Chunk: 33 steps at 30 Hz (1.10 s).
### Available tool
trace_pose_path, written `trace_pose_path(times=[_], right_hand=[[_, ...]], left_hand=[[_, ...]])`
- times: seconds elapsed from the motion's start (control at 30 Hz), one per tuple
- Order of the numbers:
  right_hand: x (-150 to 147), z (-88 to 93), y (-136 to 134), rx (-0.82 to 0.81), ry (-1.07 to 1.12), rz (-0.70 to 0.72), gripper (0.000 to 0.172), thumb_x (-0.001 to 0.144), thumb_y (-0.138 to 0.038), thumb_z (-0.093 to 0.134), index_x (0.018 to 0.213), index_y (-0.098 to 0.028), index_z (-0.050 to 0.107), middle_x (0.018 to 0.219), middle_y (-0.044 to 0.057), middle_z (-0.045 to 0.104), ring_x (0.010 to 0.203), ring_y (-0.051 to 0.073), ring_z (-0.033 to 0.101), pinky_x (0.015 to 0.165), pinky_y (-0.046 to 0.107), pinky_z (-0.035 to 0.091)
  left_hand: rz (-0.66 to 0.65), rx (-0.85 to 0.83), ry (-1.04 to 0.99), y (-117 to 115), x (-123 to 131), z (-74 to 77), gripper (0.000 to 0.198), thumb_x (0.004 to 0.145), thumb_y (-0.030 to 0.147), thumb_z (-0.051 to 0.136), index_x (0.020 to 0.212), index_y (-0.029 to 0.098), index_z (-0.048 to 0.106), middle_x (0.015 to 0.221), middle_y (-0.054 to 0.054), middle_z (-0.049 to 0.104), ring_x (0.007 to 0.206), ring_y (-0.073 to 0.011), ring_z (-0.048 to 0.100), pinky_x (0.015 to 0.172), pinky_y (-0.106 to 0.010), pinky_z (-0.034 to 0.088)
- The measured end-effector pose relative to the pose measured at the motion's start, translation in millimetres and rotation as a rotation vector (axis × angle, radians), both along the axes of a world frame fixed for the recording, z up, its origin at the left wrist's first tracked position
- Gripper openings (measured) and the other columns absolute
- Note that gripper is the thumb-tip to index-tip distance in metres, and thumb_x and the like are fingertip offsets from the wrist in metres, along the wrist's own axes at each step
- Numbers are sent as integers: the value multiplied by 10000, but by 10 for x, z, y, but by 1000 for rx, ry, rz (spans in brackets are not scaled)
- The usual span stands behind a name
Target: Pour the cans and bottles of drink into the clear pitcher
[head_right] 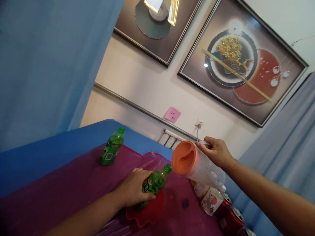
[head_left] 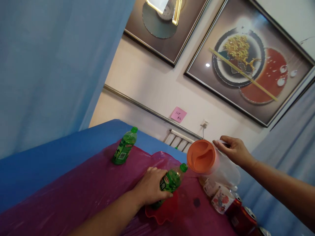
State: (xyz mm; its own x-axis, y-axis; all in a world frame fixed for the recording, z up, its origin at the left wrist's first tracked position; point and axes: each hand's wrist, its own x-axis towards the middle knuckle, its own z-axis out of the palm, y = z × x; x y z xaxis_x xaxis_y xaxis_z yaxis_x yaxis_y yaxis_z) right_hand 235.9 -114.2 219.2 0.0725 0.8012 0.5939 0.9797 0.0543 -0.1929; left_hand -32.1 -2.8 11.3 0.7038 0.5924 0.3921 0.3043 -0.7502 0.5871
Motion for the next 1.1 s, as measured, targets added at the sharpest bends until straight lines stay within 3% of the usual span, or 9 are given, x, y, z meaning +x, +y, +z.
trace_pose_path(times=[0.43,1.1], right_hand=[[15,2,5,11,-4,0,569,845,-671,576,574,-255,298,588,-64,220,529,108,249,484,269,203],[-21,-15,2,17,14,11,579,841,-687,580,567,-251,317,572,-65,223,527,103,245,472,264,197]], left_hand=[[2,-6,-14,7,1,-22,598,635,524,840,1169,292,702,1122,-54,746,1063,-338,644,972,-449,431],[14,-26,1,-19,-15,25,545,634,498,858,1099,249,720,1074,-65,744,1027,-338,640,936,-453,444]])
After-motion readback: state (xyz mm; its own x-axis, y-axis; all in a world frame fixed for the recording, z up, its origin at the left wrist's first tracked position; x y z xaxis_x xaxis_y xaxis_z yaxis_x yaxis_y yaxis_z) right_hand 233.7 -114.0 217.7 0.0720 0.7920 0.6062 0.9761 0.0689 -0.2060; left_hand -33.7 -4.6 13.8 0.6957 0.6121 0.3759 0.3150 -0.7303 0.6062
